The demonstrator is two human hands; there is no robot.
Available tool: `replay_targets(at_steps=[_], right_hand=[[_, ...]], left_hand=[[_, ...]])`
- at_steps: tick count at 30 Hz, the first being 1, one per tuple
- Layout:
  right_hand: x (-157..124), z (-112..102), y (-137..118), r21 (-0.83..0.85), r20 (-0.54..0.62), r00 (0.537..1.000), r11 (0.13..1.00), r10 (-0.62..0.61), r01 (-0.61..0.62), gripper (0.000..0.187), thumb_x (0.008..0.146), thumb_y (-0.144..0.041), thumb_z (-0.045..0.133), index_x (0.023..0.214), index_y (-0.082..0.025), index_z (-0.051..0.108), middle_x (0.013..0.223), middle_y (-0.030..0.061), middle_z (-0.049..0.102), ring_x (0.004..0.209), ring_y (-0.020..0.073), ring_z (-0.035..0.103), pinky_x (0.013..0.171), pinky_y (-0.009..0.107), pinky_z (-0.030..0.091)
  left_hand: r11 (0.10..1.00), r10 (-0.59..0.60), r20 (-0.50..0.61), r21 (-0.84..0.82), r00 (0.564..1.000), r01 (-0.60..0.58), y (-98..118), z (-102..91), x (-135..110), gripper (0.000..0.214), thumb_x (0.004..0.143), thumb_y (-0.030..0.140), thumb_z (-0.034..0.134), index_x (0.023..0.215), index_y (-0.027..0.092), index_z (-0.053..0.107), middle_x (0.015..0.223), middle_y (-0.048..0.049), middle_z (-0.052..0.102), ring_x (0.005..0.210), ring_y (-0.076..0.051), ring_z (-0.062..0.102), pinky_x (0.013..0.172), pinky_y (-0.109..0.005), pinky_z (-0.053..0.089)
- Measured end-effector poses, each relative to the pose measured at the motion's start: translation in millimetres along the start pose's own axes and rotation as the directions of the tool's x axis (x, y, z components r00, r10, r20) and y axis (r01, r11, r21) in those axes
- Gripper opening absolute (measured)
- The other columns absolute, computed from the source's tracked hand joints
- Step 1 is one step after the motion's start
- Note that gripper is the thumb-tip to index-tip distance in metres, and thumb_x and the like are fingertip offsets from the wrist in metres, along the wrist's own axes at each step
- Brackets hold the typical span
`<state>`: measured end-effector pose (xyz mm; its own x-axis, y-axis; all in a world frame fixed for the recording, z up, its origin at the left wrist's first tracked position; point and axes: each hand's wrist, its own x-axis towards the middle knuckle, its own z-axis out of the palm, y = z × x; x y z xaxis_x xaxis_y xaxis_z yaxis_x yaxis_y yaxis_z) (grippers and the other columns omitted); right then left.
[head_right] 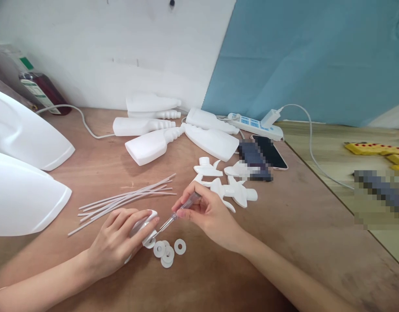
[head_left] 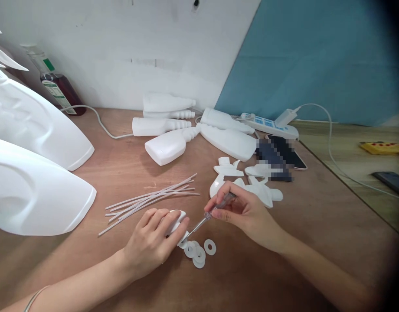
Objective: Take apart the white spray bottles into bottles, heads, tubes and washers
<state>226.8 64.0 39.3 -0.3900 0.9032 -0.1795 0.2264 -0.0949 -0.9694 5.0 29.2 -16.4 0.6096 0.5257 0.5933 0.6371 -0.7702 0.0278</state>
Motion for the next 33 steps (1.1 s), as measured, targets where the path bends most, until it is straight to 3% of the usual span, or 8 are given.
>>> replay_targets(at_steps=[9, 14, 17, 19, 21, 24, 29, 33], right_hand=[[-24.6, 10.1, 30.7, 0.049, -0.129, 0.983, 0.989, -0.130, 0.137, 0.018, 0.077, -0.027, 0.064, 0.076, -0.021, 0.046, 0.080, 0.0017, 0.065, 0.072, 0.0136, 0.062, 0.064, 0.026, 0.049], [-30.9, 9.3, 40.3, 0.056, -0.189, 0.968, 0.982, -0.167, 0.180, 0.017, 0.077, -0.027, 0.063, 0.080, -0.021, 0.048, 0.076, 0.0016, 0.063, 0.071, 0.0139, 0.060, 0.063, 0.026, 0.048], [-34.4, 10.7, 45.9, 0.170, -0.243, 0.952, 0.958, -0.186, 0.231, 0.017, 0.077, -0.024, 0.063, 0.082, -0.022, 0.047, 0.076, -0.0003, 0.063, 0.070, 0.0119, 0.059, 0.064, 0.024, 0.047], [-36.6, 13.0, 48.8, 0.258, -0.268, 0.946, 0.932, -0.185, 0.255, 0.019, 0.078, -0.022, 0.063, 0.083, -0.023, 0.045, 0.077, -0.0017, 0.064, 0.069, 0.0103, 0.059, 0.064, 0.022, 0.046], [-38.4, 15.6, 49.9, 0.332, -0.266, 0.947, 0.905, -0.179, 0.264, 0.020, 0.077, -0.021, 0.063, 0.083, -0.023, 0.044, 0.076, -0.0024, 0.065, 0.069, 0.0094, 0.058, 0.065, 0.021, 0.046], [-39.8, 17.9, 48.4, 0.409, -0.237, 0.959, 0.879, -0.158, 0.245, 0.021, 0.077, -0.022, 0.064, 0.082, -0.022, 0.043, 0.076, -0.0022, 0.065, 0.069, 0.0092, 0.058, 0.064, 0.021, 0.046], [-40.4, 18.3, 45.3, 0.465, -0.209, 0.971, 0.861, -0.117, 0.204, 0.022, 0.076, -0.022, 0.065, 0.081, -0.021, 0.043, 0.075, -0.0017, 0.064, 0.067, 0.0086, 0.057, 0.063, 0.021, 0.046], [-41.6, 18.1, 46.3, 0.491, -0.195, 0.974, 0.848, -0.114, 0.197, 0.023, 0.075, -0.023, 0.066, 0.080, -0.021, 0.044, 0.075, -0.0014, 0.064, 0.068, 0.0091, 0.057, 0.064, 0.022, 0.047]], left_hand=[[0.940, 0.102, 0.030, 0.324, 0.994, -0.107, 18.4, -2.9, -1.1, 0.025, 0.086, 0.020, 0.048, 0.106, 0.018, 0.063, 0.104, -0.0052, 0.066, 0.092, -0.018, 0.054, 0.076, -0.032, 0.034], [0.919, 0.098, 0.073, 0.376, 0.993, -0.118, 16.2, -6.2, 6.7, 0.030, 0.085, 0.015, 0.047, 0.112, 0.018, 0.060, 0.106, -0.0060, 0.064, 0.092, -0.017, 0.054, 0.076, -0.031, 0.033], [0.968, -0.047, 0.068, 0.250, 0.997, 0.028, 4.2, -11.1, 23.8, 0.036, 0.080, 0.008, 0.046, 0.113, 0.015, 0.058, 0.097, -0.0097, 0.063, 0.086, -0.021, 0.054, 0.074, -0.034, 0.036], [0.977, -0.199, 0.119, 0.098, 0.973, 0.187, -5.2, -13.2, 40.0, 0.036, 0.078, 0.010, 0.047, 0.114, 0.014, 0.056, 0.093, -0.0103, 0.060, 0.084, -0.023, 0.054, 0.070, -0.034, 0.039], [0.931, -0.330, 0.200, -0.090, 0.923, 0.353, -12.8, -12.4, 58.3, 0.035, 0.079, 0.019, 0.050, 0.114, 0.016, 0.053, 0.094, -0.0086, 0.059, 0.084, -0.022, 0.054, 0.069, -0.033, 0.042], [0.790, -0.447, 0.293, -0.314, 0.845, 0.527, -16.7, -2.6, 85.4, 0.034, 0.081, 0.028, 0.053, 0.114, 0.021, 0.050, 0.097, -0.0048, 0.059, 0.085, -0.019, 0.056, 0.073, -0.031, 0.044], [0.644, -0.514, 0.313, -0.475, 0.799, 0.600, -8.3, 33.6, 120.4, 0.025, 0.083, 0.026, 0.049, 0.108, 0.021, 0.050, 0.098, -0.0045, 0.057, 0.090, -0.019, 0.054, 0.079, -0.032, 0.044], [0.636, -0.536, 0.300, -0.472, 0.790, 0.611, -3.0, 61.1, 135.8, 0.021, 0.083, 0.025, 0.047, 0.103, 0.020, 0.049, 0.099, -0.0054, 0.055, 0.091, -0.019, 0.053, 0.081, -0.034, 0.043]])
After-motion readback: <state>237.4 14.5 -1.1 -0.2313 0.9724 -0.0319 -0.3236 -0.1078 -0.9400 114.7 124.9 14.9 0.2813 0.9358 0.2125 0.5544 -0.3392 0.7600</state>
